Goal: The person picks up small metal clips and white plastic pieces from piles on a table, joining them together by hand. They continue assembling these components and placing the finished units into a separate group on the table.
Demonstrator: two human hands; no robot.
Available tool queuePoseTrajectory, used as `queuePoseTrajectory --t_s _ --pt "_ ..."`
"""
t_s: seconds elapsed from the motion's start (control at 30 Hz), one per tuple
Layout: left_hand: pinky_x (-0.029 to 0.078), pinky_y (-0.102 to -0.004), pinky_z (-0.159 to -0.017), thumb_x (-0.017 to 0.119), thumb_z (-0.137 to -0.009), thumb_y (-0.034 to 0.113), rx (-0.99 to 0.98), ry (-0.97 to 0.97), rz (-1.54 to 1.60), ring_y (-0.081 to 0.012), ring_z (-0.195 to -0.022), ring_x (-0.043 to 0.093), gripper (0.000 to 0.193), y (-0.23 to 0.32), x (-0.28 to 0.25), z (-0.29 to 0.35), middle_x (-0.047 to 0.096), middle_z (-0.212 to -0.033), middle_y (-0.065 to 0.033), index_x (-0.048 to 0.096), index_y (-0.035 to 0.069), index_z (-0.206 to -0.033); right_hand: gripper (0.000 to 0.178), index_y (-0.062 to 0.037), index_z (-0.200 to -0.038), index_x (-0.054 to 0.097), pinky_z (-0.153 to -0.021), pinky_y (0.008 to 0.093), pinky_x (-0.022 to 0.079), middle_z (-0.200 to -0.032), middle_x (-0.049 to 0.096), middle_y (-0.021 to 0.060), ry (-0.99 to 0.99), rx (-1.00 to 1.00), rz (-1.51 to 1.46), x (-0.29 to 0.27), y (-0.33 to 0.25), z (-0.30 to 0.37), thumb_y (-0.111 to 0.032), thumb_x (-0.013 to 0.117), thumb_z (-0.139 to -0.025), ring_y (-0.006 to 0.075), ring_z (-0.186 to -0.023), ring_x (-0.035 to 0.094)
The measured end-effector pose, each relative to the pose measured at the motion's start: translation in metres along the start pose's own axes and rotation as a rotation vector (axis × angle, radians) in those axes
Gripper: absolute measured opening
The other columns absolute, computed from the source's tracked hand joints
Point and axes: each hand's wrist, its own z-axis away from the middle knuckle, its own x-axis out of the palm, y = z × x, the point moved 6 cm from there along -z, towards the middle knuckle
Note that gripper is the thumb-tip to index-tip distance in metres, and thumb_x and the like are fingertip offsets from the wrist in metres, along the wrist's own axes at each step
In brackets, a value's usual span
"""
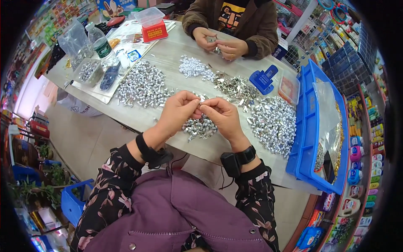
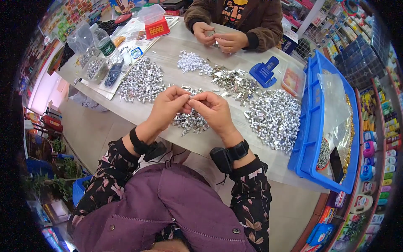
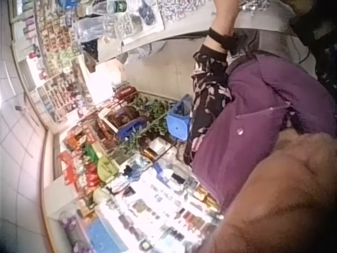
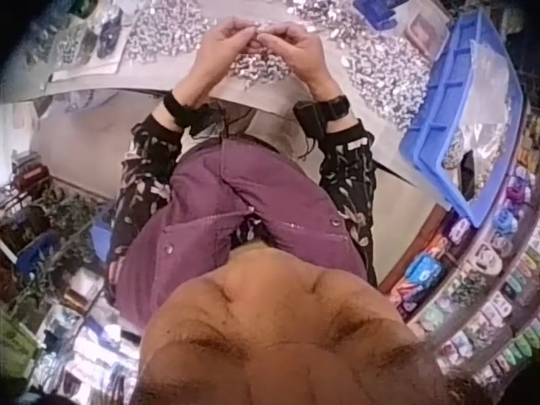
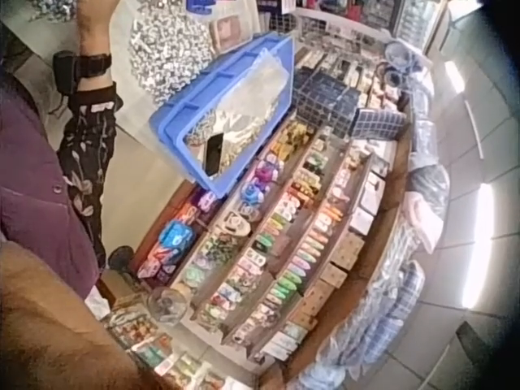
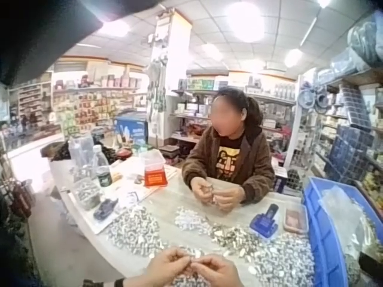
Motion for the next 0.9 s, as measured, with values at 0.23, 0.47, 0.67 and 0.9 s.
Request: queuePoseTrajectory --t_s 0.23,0.47,0.67,0.9 --pt "0.052 -0.023 -0.059 0.053 -0.087 0.009 -0.009 0.008 0.014 -0.0124 -0.068 0.06 0.014 -0.005 0.001 0.001 0.06 -0.081 -0.0098 0.053 -0.003 -0.094 0.01 0.0005 -0.091 0.06 -0.068 0.019 0.047 -0.086 0.062 0.0048 0.01 -0.004 -0.048 -0.003 0.013 -0.005 -0.005 0.06 -0.083 0.0074 -0.076 0.058" --pt "0.052 -0.0235 -0.061 0.053 -0.088 0.012 0.086 -0.001 -0.123 -0.0124 -0.069 0.059 0.016 0.003 0.003 -0.008 0.06 -0.082 -0.0077 0.054 -0.001 -0.096 0.008 0.0 -0.089 0.06 -0.065 0.0186 0.046 -0.083 0.062 0.0032 0.067 -0.016 0.017 -0.011 0.011 -0.007 -0.005 0.061 -0.083 0.0074 -0.073 0.057" --pt "0.05 -0.0268 -0.057 0.053 -0.086 0.017 0.015 -0.189 -0.538 -0.0158 -0.069 0.061 0.021 0.028 0.004 -0.06 0.061 -0.081 -0.0092 0.055 0.0 -0.099 0.01 -0.0021 -0.086 0.061 -0.058 0.0175 0.042 -0.074 0.059 -0.0017 0.283 -0.099 0.605 -0.062 -0.032 -0.004 -0.01 0.063 -0.08 0.0045 -0.065 0.053" --pt "0.048 -0.0384 -0.066 0.055 -0.078 0.016 0.382 -0.16 -1.216 -0.0304 -0.074 0.061 0.017 0.033 -0.009 -0.112 0.061 -0.082 -0.0159 0.061 0.005 -0.089 0.016 0.0 -0.086 0.062 -0.059 0.0258 0.044 -0.073 0.06 0.0084 0.754 -0.035 1.275 -0.142 -0.074 0.03 -0.013 0.06 -0.078 0.0139 -0.062 0.057"
